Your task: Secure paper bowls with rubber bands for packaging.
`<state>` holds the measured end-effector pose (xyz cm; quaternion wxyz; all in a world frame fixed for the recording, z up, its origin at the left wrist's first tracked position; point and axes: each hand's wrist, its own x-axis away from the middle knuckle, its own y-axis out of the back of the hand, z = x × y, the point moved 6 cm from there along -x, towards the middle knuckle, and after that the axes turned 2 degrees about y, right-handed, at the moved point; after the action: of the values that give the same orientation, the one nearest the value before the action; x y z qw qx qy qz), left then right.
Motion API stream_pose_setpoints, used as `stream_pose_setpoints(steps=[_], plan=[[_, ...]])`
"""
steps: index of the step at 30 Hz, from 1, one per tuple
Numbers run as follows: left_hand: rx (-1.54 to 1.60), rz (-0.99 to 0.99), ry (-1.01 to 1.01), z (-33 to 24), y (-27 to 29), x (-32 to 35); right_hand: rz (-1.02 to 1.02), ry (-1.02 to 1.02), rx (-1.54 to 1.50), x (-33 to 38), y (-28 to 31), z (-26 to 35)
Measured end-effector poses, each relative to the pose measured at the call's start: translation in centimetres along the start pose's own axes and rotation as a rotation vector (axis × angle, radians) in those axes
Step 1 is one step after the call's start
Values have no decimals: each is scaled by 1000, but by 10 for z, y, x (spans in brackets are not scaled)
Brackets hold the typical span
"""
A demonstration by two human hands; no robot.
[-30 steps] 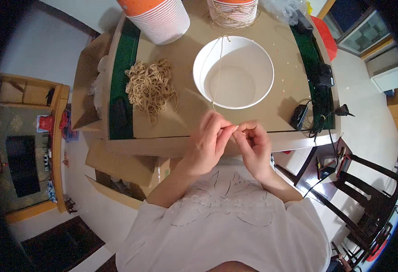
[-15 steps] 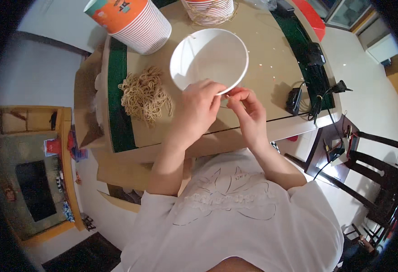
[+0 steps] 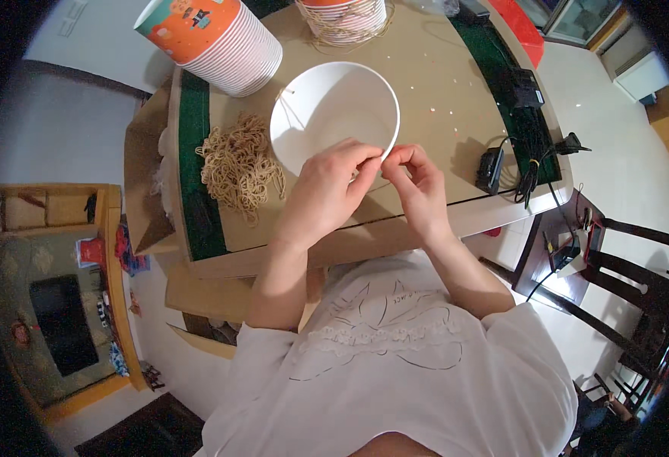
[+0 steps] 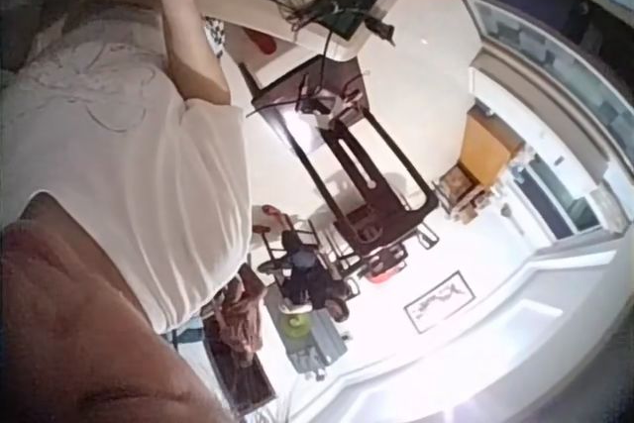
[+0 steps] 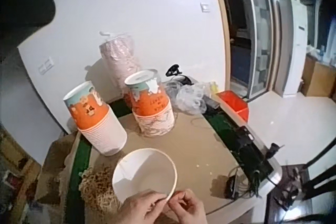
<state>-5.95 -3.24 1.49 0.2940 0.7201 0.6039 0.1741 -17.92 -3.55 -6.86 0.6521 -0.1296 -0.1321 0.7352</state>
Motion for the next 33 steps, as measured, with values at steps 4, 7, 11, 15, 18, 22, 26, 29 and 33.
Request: stream_pose_setpoints(steps=[4, 7, 11, 15, 18, 22, 26, 29, 33], plan=[[-68, 39, -54, 2, 0, -3, 24, -26, 40, -2, 4, -6], [-61, 31, 16, 4, 0, -6, 61, -50, 59, -4, 7, -9], [-95, -36, 15, 3, 1, -7, 36, -40, -58, 6, -1, 12], [43, -119, 42, 7, 6, -7, 251, 243, 431, 14, -23, 60], [87, -84, 135, 16, 5, -9, 307, 323, 764, -6, -31, 90], [117, -101, 149, 23, 4, -6, 301, 241, 876, -36, -22, 88], [132, -161, 49, 22, 3, -7, 453, 136, 860, -41, -23, 73], [236, -116, 70, 24, 3, -9, 447, 74, 909, -44, -23, 68], [131, -213, -18, 31, 11, -1, 456, 112, 780, -45, -25, 66]])
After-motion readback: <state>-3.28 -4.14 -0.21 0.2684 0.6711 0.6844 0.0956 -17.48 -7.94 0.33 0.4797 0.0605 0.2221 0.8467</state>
